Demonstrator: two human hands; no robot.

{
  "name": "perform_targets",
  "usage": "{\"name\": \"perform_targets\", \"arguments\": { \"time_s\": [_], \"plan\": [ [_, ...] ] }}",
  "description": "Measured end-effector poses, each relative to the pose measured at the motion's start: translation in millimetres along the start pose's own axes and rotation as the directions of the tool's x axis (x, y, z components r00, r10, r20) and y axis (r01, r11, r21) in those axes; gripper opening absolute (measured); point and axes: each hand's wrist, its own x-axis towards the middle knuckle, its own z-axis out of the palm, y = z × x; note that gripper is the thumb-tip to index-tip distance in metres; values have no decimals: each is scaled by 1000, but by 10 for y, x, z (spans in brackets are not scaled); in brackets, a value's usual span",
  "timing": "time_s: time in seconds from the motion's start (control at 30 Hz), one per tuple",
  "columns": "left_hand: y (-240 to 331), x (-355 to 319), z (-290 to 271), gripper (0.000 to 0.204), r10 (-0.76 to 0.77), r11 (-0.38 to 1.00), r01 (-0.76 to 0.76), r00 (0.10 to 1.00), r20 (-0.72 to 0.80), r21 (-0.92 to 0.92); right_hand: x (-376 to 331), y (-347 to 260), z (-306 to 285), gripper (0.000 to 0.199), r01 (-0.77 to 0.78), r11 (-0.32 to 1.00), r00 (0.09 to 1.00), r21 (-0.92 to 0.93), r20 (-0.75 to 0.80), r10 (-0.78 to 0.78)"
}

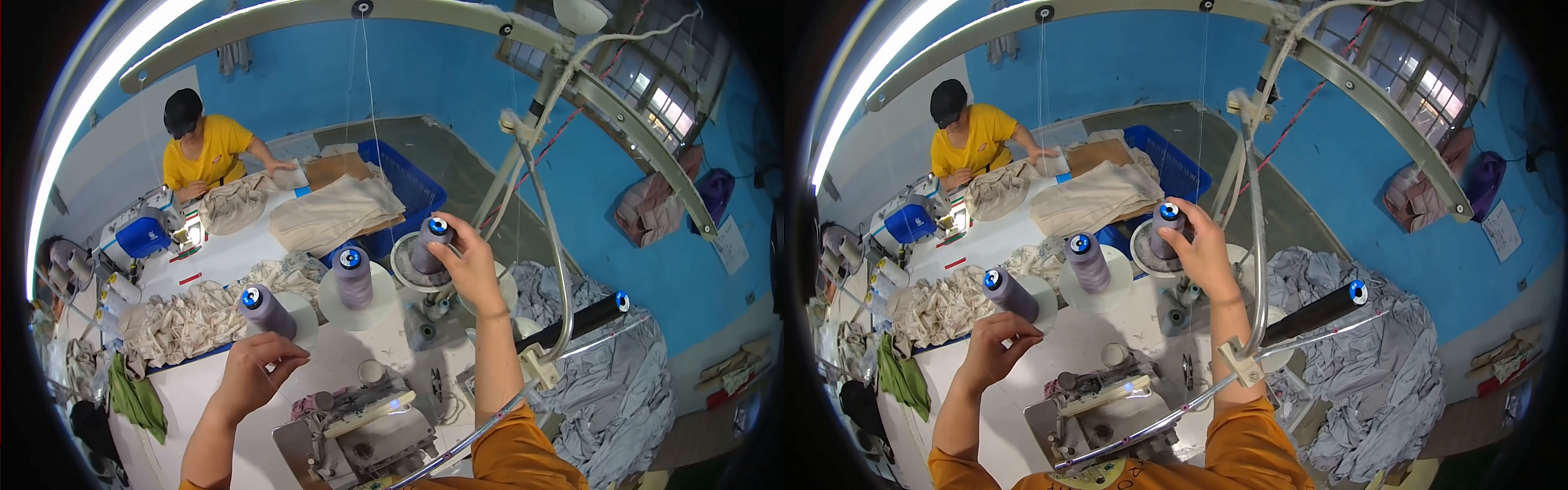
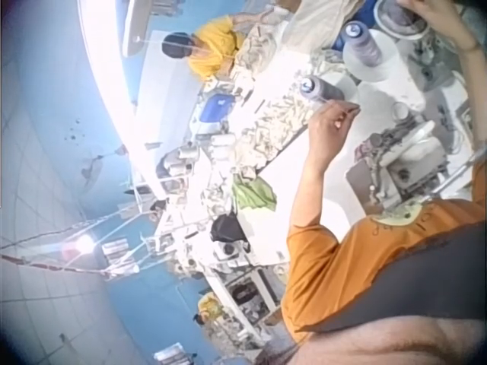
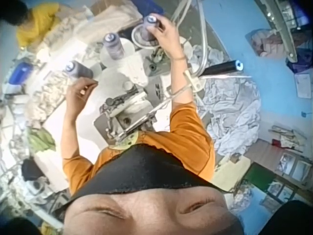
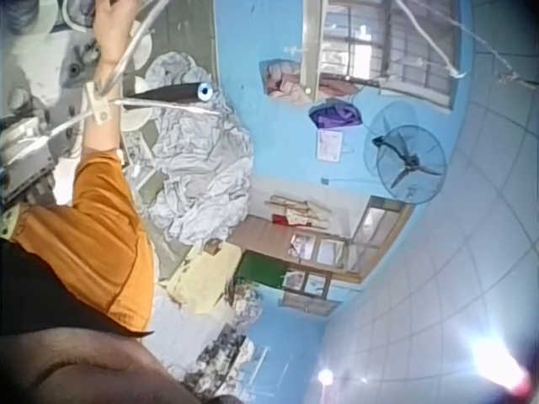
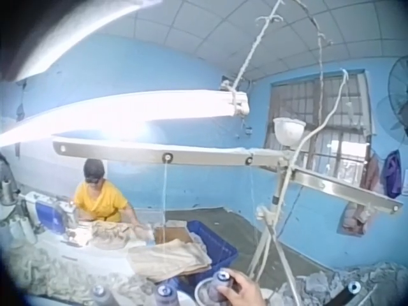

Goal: The recorder is selecting thread spools from a bag and threading an industrial sewing machine.

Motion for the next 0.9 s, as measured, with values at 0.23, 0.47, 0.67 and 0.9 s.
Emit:
{"name": "perform_targets", "arguments": {
  "time_s": [0.23, 0.47, 0.67, 0.9],
  "plan": [
    [-17, -2, -14, 9, -7, 1000, 7, 1000, -13, 10, -27, -36, -15, 42, -77, 991, 997, 110, 31, 74],
    [-39, 0, -2, 9, 9, 1000, -9, 1000, 2, 3, -22, -17, -17, 43, -77, 982, 997, 171, 33, 72],
    [-45, 0, 3, 9, 11, 1000, -11, 1000, 5, 4, 12, 0, -24, 43, -62, 987, 997, 146, 49, 55],
    [-17, 0, 0, 8, 10, 1000, -10, 1000, 11, 9, 9, 15, -36, 45, -50, 986, 998, 159, 47, 43]
  ]
}}
